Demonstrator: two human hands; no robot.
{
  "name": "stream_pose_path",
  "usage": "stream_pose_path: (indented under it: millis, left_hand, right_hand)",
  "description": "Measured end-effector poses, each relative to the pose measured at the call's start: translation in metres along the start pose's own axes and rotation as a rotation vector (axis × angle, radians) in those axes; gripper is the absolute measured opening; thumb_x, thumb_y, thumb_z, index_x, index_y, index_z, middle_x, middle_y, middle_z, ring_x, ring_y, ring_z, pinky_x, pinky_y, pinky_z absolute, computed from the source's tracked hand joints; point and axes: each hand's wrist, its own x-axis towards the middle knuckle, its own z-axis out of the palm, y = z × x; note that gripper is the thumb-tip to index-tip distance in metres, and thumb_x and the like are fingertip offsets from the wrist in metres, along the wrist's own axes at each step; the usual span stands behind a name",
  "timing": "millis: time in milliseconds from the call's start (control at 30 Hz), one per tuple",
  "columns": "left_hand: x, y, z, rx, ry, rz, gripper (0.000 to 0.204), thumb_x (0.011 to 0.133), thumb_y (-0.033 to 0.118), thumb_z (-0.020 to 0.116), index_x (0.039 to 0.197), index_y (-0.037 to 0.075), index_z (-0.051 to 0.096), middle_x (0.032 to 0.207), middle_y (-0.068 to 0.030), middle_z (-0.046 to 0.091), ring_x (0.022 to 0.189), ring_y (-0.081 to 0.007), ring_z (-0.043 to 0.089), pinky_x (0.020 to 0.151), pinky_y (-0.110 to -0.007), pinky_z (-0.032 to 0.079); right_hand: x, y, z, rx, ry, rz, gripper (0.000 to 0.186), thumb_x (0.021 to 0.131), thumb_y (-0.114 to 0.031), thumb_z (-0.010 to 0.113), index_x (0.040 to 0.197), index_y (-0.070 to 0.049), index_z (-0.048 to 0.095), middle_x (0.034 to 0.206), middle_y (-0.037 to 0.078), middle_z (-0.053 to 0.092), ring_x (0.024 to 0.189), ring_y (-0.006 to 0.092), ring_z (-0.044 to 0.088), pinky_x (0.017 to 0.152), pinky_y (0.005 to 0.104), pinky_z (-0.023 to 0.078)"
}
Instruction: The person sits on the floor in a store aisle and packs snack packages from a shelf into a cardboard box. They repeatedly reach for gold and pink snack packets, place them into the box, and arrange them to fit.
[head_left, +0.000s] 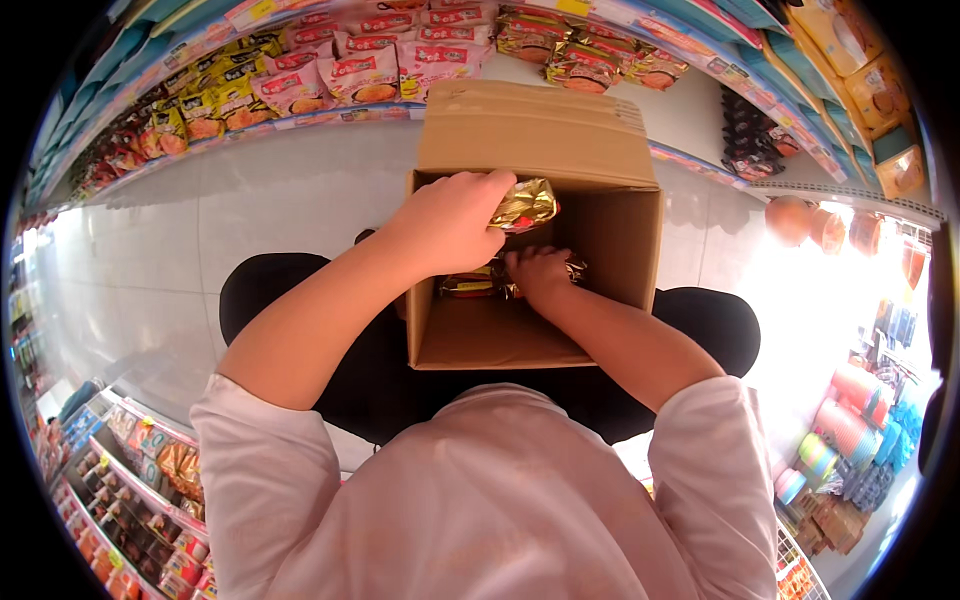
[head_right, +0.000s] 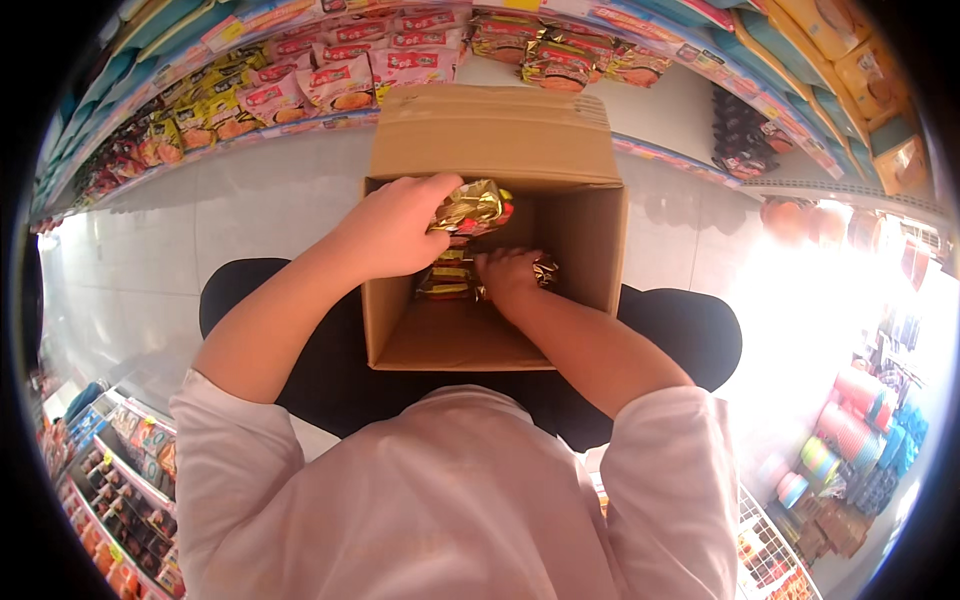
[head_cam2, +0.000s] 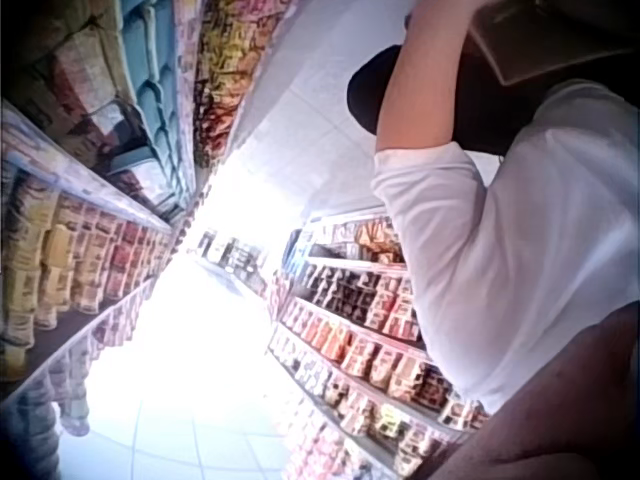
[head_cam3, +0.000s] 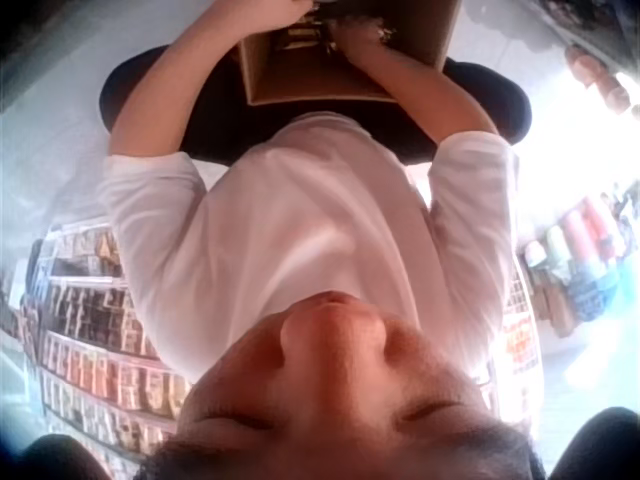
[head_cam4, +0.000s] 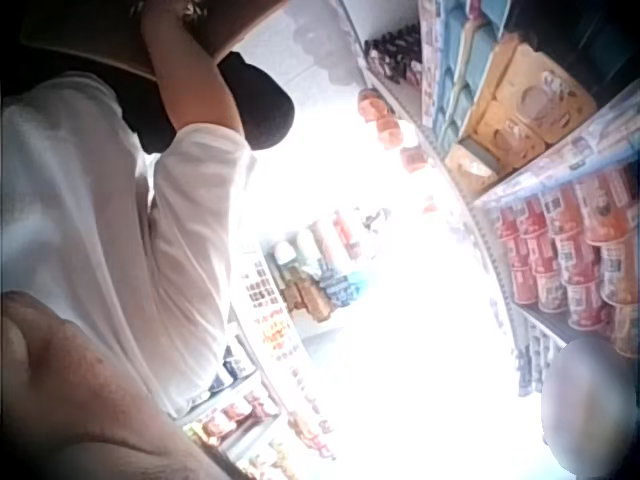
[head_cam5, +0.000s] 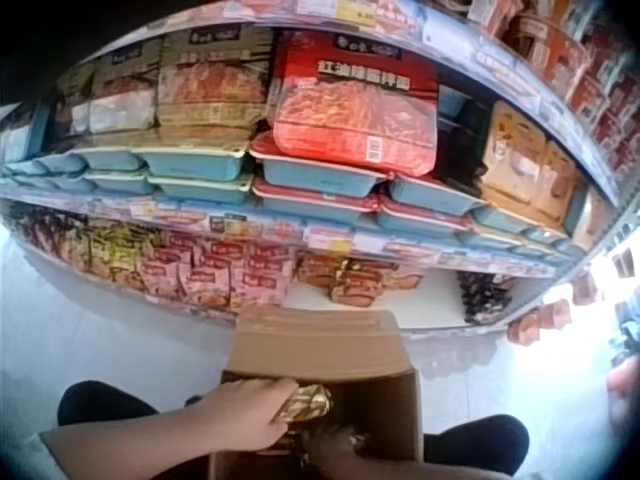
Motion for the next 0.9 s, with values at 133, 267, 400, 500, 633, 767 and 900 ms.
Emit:
stream_pose_path:
  millis: [133,267,400,500,633,767,900]
  left_hand:
    - [0.001,-0.001,0.002,-0.117,0.058,0.063,0.046,0.085,0.007,0.069,0.130,-0.002,0.060,0.107,-0.0274,0.071,0.102,-0.0477,0.067,0.086,-0.054,0.053]
    - [-0.001,0.005,0.000,-0.137,0.090,0.096,0.047,0.085,0.006,0.069,0.130,-0.002,0.060,0.106,-0.0277,0.071,0.101,-0.0479,0.067,0.087,-0.054,0.053]
    - [-0.005,0.005,-0.004,-0.110,0.089,0.082,0.048,0.084,0.005,0.068,0.132,-0.002,0.060,0.106,-0.0270,0.071,0.102,-0.0474,0.068,0.087,-0.054,0.053]
    - [-0.004,0.006,-0.006,-0.120,0.048,0.055,0.049,0.084,0.004,0.068,0.132,-0.001,0.060,0.107,-0.0265,0.071,0.103,-0.0469,0.068,0.087,-0.054,0.054]
    - [-0.003,0.006,-0.003,-0.111,0.056,0.075,0.050,0.084,0.004,0.068,0.133,-0.001,0.060,0.109,-0.0257,0.072,0.103,-0.0462,0.068,0.087,-0.053,0.054]
    - [-0.001,0.007,-0.004,-0.112,0.036,0.085,0.051,0.083,0.003,0.067,0.133,0.000,0.059,0.110,-0.0251,0.071,0.103,-0.0458,0.068,0.086,-0.053,0.054]
    - [0.001,0.004,-0.003,-0.119,0.025,0.076,0.052,0.083,0.002,0.067,0.134,0.001,0.059,0.108,-0.0250,0.071,0.102,-0.0462,0.068,0.084,-0.053,0.053]
  right_hand:
    - [0.025,0.021,0.004,0.222,-0.273,-0.072,0.066,0.088,-0.026,0.083,0.142,-0.007,0.049,0.130,0.022,0.069,0.122,0.0439,0.069,0.092,0.0622,0.058]
    - [0.038,0.043,0.025,0.474,-0.372,-0.145,0.090,0.073,-0.020,0.098,0.146,-0.010,0.046,0.142,0.017,0.066,0.131,0.0345,0.066,0.098,0.0638,0.057]
    - [0.046,0.039,0.017,0.429,-0.445,-0.114,0.091,0.072,-0.019,0.098,0.149,-0.011,0.049,0.144,0.014,0.066,0.133,0.0318,0.066,0.101,0.0646,0.056]
    - [0.048,0.029,0.017,0.355,-0.495,-0.078,0.089,0.075,-0.022,0.096,0.151,-0.012,0.052,0.147,0.012,0.066,0.134,0.0321,0.065,0.103,0.0671,0.054]
    - [0.060,0.015,0.013,0.204,-0.565,-0.060,0.079,0.081,-0.032,0.091,0.150,-0.011,0.058,0.147,0.011,0.067,0.133,0.0318,0.066,0.104,0.0686,0.053]
    - [0.064,0.008,0.019,0.158,-0.490,-0.022,0.073,0.084,-0.035,0.087,0.147,-0.010,0.060,0.146,0.012,0.067,0.131,0.0321,0.067,0.104,0.0665,0.053]
    - [0.064,0.009,0.027,0.154,-0.428,-0.012,0.068,0.086,-0.038,0.084,0.144,-0.010,0.063,0.144,0.012,0.068,0.130,0.0324,0.068,0.104,0.0645,0.054]
